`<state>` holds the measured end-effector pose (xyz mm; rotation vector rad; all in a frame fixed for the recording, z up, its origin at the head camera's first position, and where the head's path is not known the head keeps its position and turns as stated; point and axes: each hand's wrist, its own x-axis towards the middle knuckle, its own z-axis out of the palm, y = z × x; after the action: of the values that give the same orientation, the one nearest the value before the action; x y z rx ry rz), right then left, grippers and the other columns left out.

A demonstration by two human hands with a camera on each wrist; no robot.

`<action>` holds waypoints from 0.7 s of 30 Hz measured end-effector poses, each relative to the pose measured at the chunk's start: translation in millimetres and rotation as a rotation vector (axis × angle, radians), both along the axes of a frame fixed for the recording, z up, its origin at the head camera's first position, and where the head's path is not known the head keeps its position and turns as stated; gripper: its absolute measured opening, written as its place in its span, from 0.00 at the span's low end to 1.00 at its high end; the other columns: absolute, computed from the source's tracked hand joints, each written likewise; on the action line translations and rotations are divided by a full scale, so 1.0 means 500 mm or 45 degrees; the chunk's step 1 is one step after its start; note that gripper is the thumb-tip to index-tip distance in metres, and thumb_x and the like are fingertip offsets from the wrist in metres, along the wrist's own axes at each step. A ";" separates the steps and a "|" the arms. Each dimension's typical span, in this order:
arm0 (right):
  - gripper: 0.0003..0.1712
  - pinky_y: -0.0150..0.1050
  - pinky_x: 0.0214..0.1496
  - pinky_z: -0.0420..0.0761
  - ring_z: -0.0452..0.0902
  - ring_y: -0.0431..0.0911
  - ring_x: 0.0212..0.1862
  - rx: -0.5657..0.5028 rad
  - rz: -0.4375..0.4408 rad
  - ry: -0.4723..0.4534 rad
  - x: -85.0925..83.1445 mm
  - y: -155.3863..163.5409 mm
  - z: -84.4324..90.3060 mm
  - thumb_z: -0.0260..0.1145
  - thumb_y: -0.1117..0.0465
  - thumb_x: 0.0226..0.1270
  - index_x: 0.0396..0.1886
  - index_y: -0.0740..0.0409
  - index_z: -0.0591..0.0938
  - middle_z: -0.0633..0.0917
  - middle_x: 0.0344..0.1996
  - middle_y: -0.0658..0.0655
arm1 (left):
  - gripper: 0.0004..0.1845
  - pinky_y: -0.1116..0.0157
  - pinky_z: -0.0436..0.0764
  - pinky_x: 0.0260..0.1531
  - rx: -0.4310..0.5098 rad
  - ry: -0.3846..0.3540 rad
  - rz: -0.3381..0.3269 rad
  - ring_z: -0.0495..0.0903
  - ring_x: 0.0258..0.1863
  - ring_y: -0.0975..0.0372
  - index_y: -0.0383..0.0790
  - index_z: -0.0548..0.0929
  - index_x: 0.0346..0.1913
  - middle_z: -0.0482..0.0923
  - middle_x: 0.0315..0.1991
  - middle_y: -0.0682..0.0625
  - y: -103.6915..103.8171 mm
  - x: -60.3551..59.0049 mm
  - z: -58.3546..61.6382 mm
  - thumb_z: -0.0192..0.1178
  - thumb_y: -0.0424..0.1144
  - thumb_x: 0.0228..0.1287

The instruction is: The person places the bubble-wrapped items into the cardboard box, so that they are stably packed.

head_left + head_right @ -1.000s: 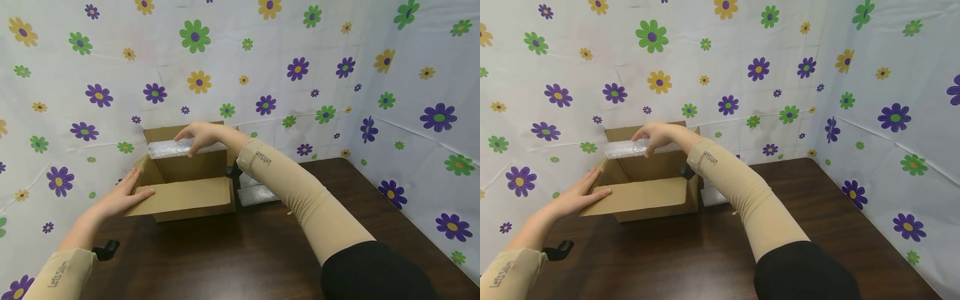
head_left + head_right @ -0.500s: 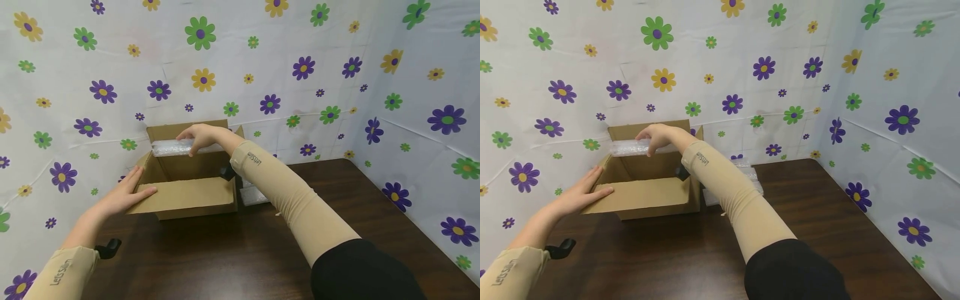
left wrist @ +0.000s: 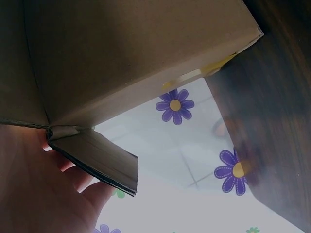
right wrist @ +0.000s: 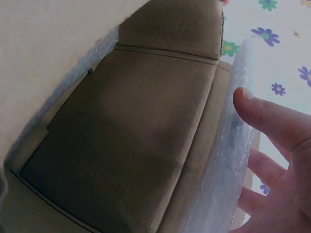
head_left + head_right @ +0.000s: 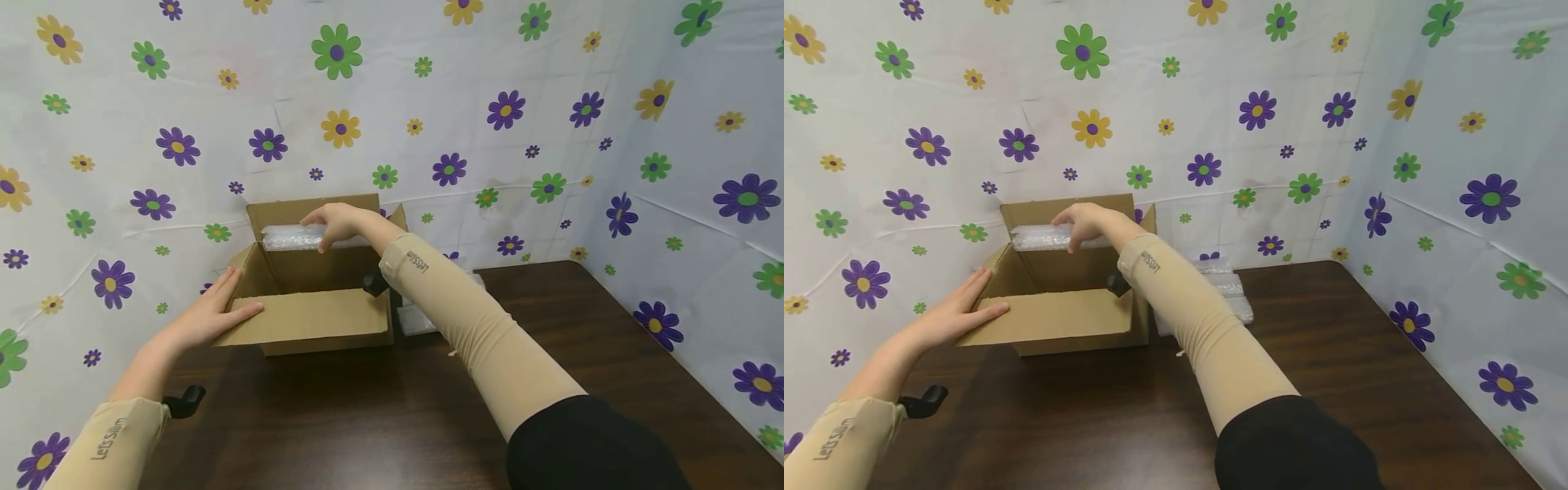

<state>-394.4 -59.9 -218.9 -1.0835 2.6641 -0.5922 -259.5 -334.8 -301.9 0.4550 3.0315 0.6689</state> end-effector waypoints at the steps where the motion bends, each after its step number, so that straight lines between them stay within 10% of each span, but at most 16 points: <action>1: 0.40 0.37 0.62 0.68 0.66 0.45 0.65 -0.004 0.003 -0.008 0.000 0.000 -0.002 0.72 0.62 0.60 0.72 0.46 0.69 0.70 0.68 0.53 | 0.51 0.33 0.46 0.63 -0.006 0.001 0.002 0.37 0.73 0.36 0.30 0.39 0.76 0.32 0.75 0.31 0.001 0.000 0.000 0.53 0.60 0.68; 21: 0.39 0.37 0.64 0.68 0.64 0.46 0.67 -0.007 0.009 -0.009 0.006 -0.016 -0.006 0.72 0.61 0.61 0.72 0.46 0.68 0.69 0.69 0.52 | 0.51 0.32 0.47 0.62 0.000 0.000 0.002 0.37 0.72 0.35 0.29 0.39 0.76 0.32 0.75 0.30 0.005 0.002 0.000 0.54 0.59 0.68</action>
<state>-391.3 -67.7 -222.0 -1.0901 2.6526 -0.6013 -258.8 -332.4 -302.1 0.4522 3.0323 0.6693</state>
